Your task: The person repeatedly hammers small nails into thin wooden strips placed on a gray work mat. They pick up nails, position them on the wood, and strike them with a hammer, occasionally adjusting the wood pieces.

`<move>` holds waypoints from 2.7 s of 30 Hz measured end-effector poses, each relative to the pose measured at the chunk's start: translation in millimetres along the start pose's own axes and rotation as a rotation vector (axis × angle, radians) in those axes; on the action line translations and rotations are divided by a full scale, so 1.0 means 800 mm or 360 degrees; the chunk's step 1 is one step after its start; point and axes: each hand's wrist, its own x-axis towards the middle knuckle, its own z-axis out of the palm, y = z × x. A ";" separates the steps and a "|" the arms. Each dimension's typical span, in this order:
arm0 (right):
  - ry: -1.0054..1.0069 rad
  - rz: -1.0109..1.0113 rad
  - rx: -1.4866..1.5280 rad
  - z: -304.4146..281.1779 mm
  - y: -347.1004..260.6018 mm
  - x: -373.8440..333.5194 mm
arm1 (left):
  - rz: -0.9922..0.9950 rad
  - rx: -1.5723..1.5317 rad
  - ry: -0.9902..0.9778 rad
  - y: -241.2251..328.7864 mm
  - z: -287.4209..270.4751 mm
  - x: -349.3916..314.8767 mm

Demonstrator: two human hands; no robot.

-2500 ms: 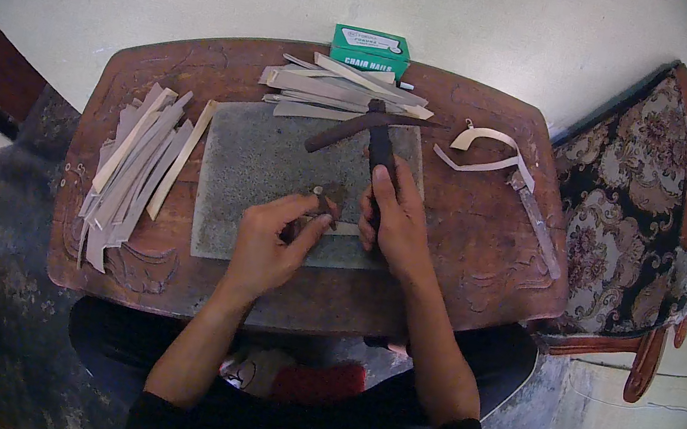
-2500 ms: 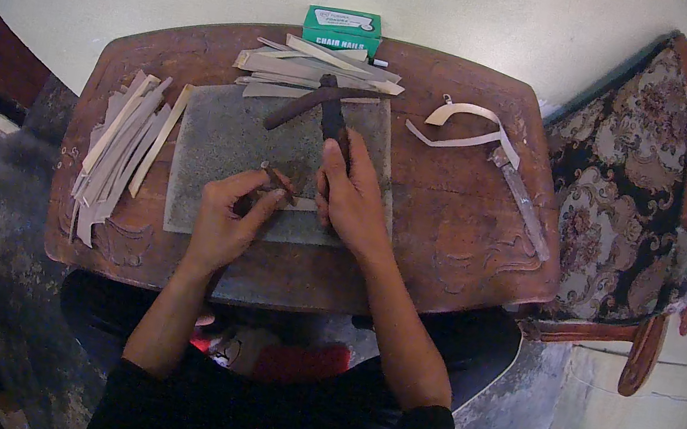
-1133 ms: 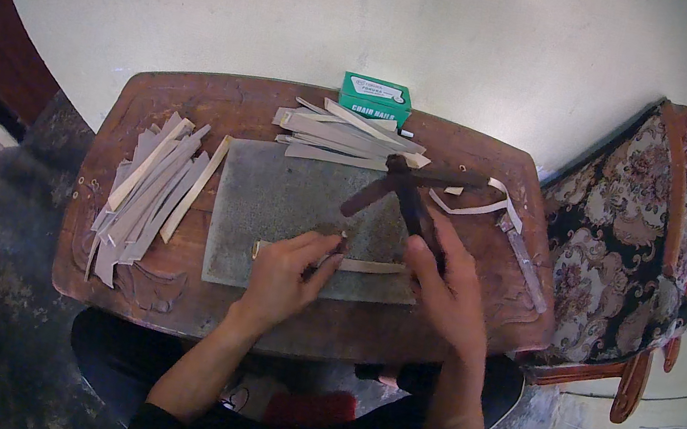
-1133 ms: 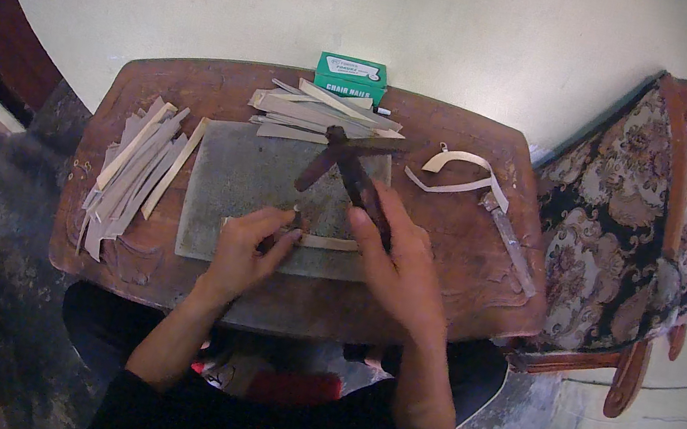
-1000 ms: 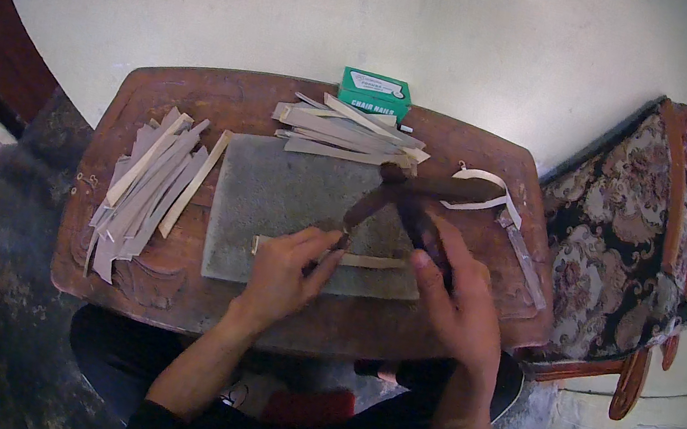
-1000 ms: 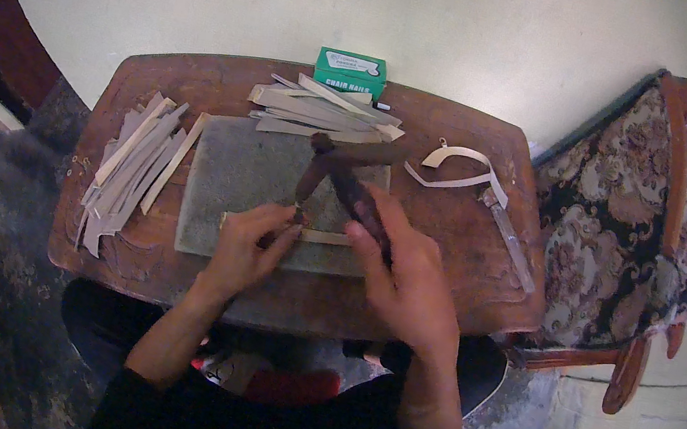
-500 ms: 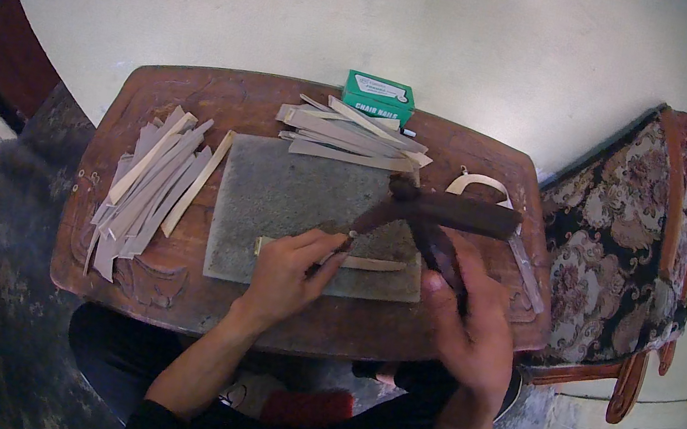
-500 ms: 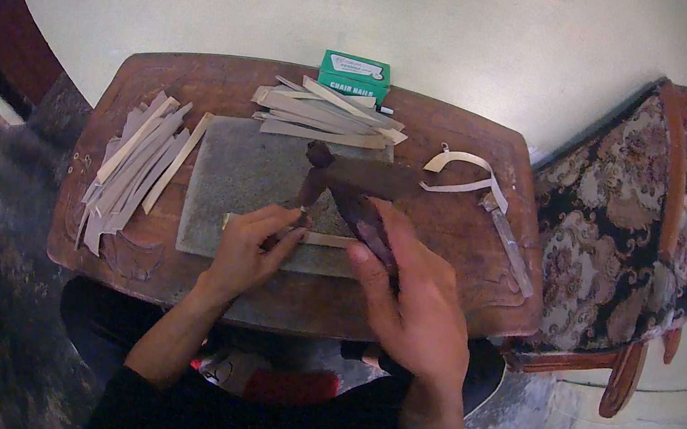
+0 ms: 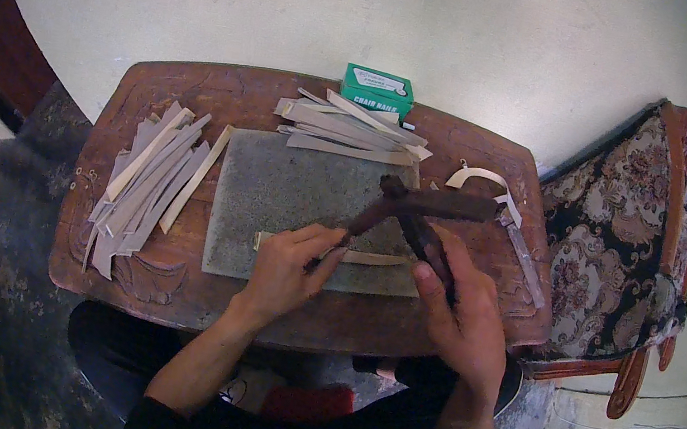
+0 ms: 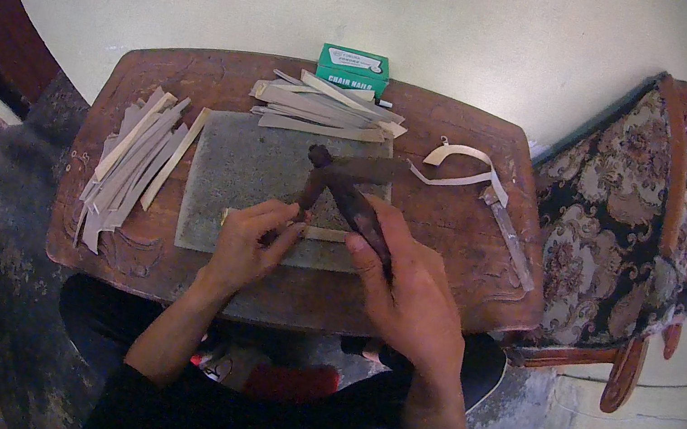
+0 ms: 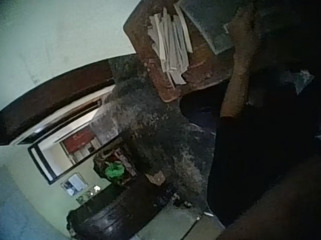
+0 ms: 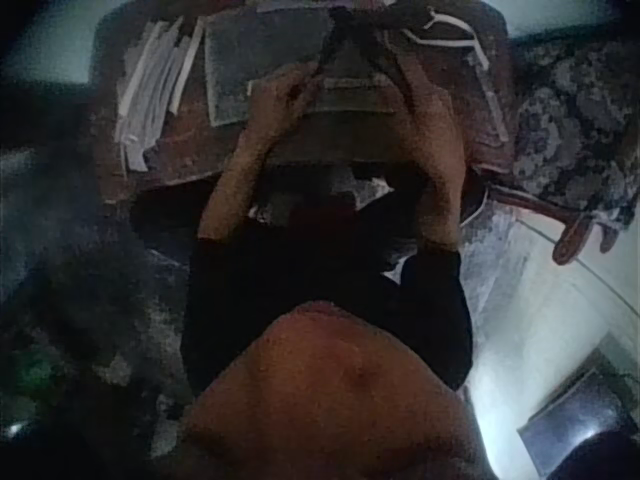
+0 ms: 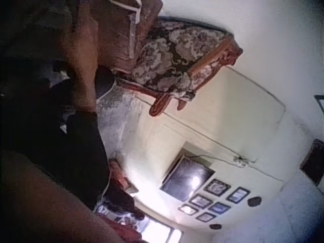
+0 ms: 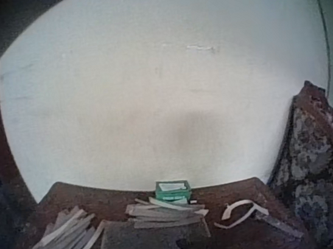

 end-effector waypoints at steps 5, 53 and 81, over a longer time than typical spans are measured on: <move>0.0067 0.0231 0.0202 -0.004 -0.019 -0.006 | 0.0061 0.0025 0.0041 -0.006 0.001 -0.003; 0.0051 0.0597 0.1502 0.123 0.113 0.057 | -0.0200 -0.0163 -0.0013 -0.006 0.003 0.001; 0.0047 0.0577 0.1420 0.124 0.114 0.058 | 0.0064 0.0129 -0.0027 -0.005 0.006 0.002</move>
